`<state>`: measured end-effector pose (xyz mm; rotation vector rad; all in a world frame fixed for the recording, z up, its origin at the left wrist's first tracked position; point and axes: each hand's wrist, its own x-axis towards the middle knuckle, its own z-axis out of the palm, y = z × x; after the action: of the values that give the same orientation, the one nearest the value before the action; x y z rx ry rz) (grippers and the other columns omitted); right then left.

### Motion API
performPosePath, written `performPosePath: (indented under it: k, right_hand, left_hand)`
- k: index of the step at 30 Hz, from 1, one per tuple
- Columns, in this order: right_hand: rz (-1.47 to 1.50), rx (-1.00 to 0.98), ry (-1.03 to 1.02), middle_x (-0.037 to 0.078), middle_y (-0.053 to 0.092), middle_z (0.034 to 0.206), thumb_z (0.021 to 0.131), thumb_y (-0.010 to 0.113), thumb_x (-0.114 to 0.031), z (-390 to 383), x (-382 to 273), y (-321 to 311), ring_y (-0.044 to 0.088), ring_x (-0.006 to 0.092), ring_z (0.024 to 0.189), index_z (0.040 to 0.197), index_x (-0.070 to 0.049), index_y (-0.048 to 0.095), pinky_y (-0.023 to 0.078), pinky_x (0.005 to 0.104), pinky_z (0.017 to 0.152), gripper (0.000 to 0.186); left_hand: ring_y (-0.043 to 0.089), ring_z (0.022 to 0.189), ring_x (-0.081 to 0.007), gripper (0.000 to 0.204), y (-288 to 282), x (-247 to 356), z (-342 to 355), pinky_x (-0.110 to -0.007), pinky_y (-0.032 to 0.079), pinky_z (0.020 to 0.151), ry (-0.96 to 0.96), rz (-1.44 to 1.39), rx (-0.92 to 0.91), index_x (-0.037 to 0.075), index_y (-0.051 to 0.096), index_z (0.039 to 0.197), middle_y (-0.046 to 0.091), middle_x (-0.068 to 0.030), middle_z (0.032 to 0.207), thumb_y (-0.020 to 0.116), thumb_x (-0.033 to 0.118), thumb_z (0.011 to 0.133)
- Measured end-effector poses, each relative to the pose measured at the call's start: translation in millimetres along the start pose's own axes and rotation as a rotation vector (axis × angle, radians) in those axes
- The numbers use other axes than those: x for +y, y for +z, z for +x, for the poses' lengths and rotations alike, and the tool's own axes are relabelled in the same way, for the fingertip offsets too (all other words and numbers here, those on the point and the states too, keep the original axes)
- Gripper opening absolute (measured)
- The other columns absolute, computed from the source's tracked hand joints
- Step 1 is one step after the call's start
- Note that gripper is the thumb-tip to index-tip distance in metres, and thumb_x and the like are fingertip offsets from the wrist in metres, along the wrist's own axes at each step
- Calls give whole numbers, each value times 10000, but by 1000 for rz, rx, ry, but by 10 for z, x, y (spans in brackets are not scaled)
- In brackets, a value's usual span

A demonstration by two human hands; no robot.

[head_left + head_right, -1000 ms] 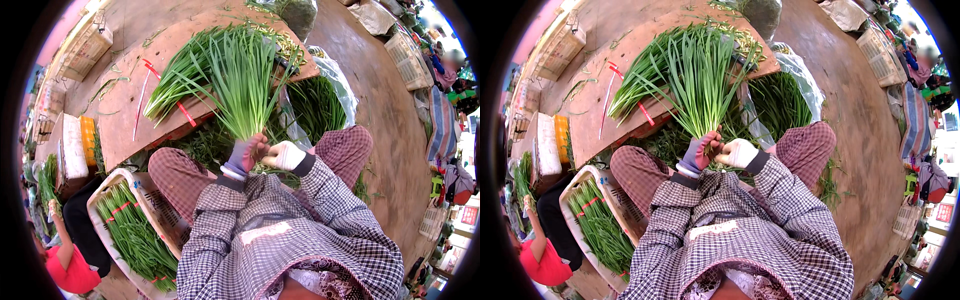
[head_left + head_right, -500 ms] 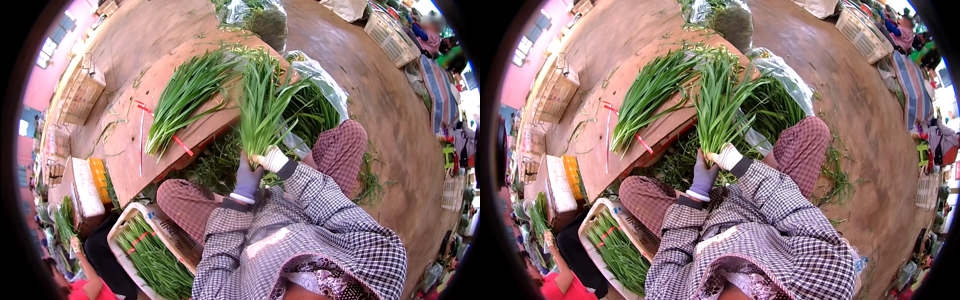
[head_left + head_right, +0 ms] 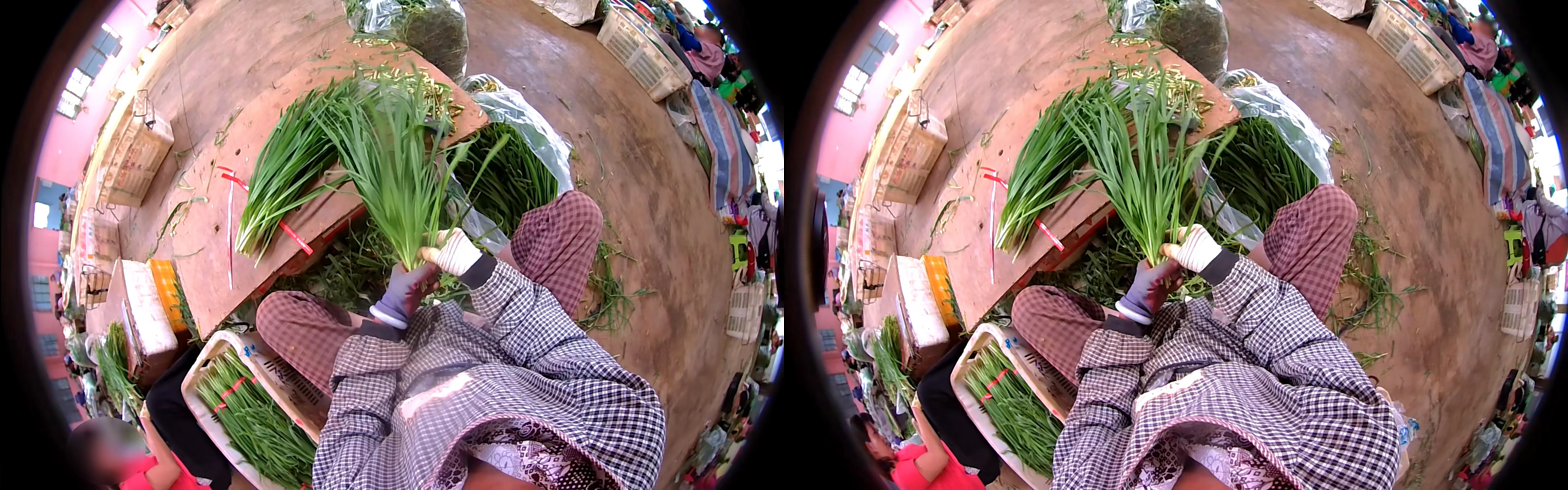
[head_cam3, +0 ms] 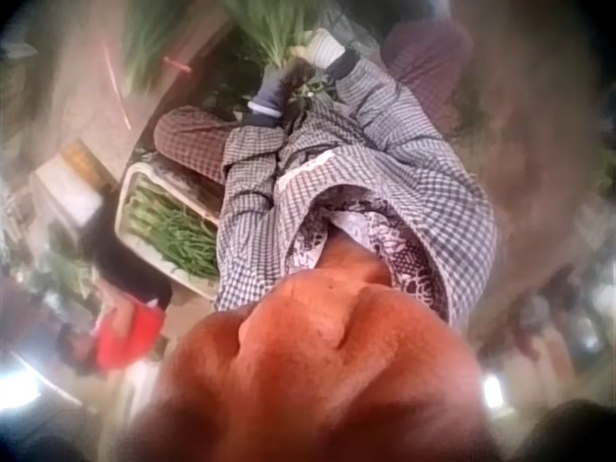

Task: The person picks up bundles of green onions, uses a knife to trim the ends and remove outer leaves, and then places the cleaned stalks into a basket while sitting on the floor.

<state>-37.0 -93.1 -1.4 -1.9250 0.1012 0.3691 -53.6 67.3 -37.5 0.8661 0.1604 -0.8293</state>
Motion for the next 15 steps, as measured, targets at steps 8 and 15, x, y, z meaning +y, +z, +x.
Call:
performPosePath:
  k: [8, 15]
  right_hand:
    - [316, 8, 111, 140, 665, 734, 763, 679, -238, -12, -25, -64, 632, 167, 604, 949, 61, 655, 509, 297, 531, 353]
    - [-189, 203, 19, 234, 628, 733, 674, 687, -491, 124, -124, -28, 655, 273, 742, 947, 90, 628, 503, 355, 635, 644]
  left_hand:
    - [619, 867, -125, 315, 121, 102, -132, -274, 525, 690, -15, -258, -118, 107, 553, 1159, 636, -15, 946, 564, 320, 927]
    - [624, 782, -140, 328, 207, 121, -142, -274, 551, 661, -9, -193, 9, 48, 529, 1129, 629, -58, 905, 544, 314, 937]
